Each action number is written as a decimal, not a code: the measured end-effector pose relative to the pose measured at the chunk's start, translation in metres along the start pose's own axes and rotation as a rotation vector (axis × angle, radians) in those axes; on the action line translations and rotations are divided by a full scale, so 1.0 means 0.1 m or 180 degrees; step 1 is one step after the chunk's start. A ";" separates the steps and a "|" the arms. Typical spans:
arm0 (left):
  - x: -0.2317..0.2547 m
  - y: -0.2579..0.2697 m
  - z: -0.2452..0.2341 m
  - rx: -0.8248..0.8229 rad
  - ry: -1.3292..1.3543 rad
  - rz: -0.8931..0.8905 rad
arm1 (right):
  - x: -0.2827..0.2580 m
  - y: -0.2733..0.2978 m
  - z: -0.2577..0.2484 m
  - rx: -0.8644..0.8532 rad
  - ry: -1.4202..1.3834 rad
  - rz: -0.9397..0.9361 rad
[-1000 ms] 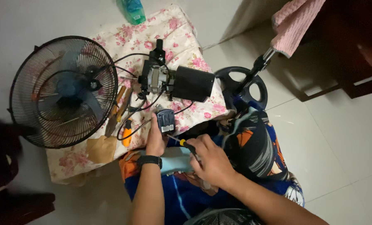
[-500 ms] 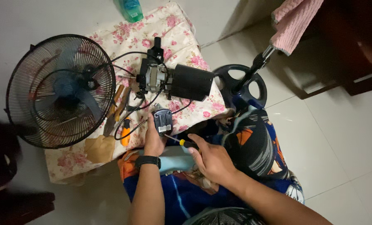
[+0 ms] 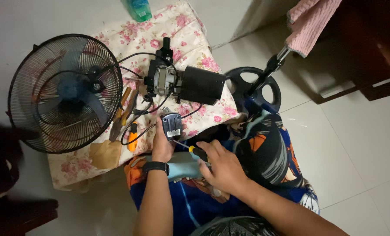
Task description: The person uses a screwdriver to remove screws from a small black plastic fan component, then wipes the exposed interior with a pink cloth. The fan blade and motor assembly remain on the table.
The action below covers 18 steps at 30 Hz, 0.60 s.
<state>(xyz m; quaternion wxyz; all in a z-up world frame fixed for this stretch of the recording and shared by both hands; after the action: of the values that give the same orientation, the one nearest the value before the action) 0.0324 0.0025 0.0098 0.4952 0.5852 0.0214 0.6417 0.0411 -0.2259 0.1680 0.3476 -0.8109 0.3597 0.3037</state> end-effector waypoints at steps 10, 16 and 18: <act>-0.04 -0.02 -0.04 0.0008 0.0003 -0.0018 | 0.05 0.06 0.05 -0.0196 -0.0034 0.0264; -0.11 -0.12 -0.13 0.0164 -0.0122 0.0487 | 0.10 0.00 0.03 0.0124 -0.0284 0.0299; -0.14 -0.12 -0.20 0.0401 -0.0537 0.0823 | 0.11 0.00 0.03 0.0066 -0.0264 0.0330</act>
<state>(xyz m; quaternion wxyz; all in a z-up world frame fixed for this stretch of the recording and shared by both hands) 0.0219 0.0112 -0.0141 0.3708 0.6648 -0.0556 0.6461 0.0461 -0.2276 0.1581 0.3545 -0.7743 0.3896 0.3508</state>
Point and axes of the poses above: each hand's wrist, its own y-axis away from the middle knuckle, its own z-axis out of the palm, x = y × z, the point moved 4 cm from there along -y, towards the middle knuckle, and after that the axes turned 14 degrees about x, right-handed, at the moved point
